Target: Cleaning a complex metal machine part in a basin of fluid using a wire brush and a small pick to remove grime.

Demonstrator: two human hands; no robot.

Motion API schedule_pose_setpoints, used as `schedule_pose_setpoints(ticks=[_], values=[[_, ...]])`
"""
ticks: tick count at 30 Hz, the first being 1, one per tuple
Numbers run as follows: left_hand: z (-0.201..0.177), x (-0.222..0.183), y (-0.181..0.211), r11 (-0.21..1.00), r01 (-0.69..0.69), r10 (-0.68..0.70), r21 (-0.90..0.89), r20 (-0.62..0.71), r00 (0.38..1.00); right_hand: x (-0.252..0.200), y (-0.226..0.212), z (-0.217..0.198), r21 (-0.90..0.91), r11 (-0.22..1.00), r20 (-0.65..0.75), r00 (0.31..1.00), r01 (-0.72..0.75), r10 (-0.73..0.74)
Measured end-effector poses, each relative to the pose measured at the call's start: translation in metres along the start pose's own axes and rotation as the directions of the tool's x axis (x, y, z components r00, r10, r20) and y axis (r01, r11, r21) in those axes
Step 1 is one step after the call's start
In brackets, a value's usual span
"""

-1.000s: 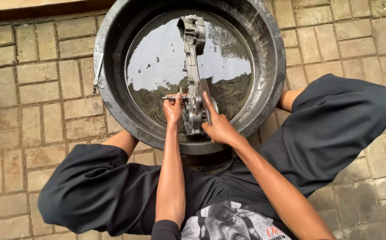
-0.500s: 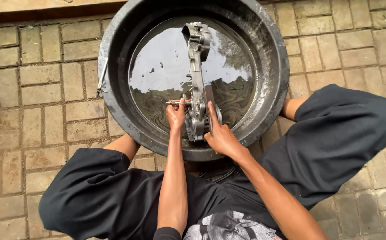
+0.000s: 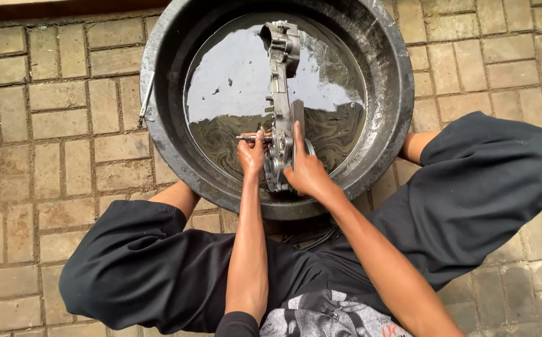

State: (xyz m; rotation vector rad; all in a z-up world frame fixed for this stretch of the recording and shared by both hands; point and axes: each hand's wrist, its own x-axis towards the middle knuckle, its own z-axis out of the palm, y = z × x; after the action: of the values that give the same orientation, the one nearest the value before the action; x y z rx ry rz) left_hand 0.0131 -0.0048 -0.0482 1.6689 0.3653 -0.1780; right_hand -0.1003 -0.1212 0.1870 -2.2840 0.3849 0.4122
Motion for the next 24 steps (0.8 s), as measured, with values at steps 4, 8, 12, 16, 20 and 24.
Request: schedule_pose_setpoints(ticks=[4,8,12,16,20,24], values=[[-0.004,-0.007,0.008,0.999,-0.007,0.008,-0.043,0.012,1.0,-0.031,-0.008,-0.001,0.05,0.999,0.016,1.0,-0.019,0.018],[-0.002,-0.006,0.011,1.0,0.006,-0.006,-0.005,0.007,1.0,-0.062,-0.011,0.0,0.078,0.989,0.139,0.984,-0.125,0.113],[-0.002,-0.008,0.011,0.998,0.009,-0.008,-0.059,0.013,1.0,-0.038,-0.01,-0.002,0.168,0.983,0.108,0.992,-0.081,0.063],[-0.005,-0.01,0.009,1.0,-0.003,0.002,-0.023,-0.009,1.0,-0.054,-0.019,0.001,0.196,0.978,0.059,0.996,-0.073,0.063],[-0.003,-0.004,0.012,0.999,-0.021,0.021,-0.042,0.008,1.0,-0.079,-0.036,-0.006,0.214,0.964,0.1,0.985,-0.158,0.139],[-0.003,-0.014,0.026,0.999,-0.01,0.011,-0.051,0.002,1.0,-0.036,-0.006,-0.003,0.138,0.983,0.073,0.991,-0.121,0.112]])
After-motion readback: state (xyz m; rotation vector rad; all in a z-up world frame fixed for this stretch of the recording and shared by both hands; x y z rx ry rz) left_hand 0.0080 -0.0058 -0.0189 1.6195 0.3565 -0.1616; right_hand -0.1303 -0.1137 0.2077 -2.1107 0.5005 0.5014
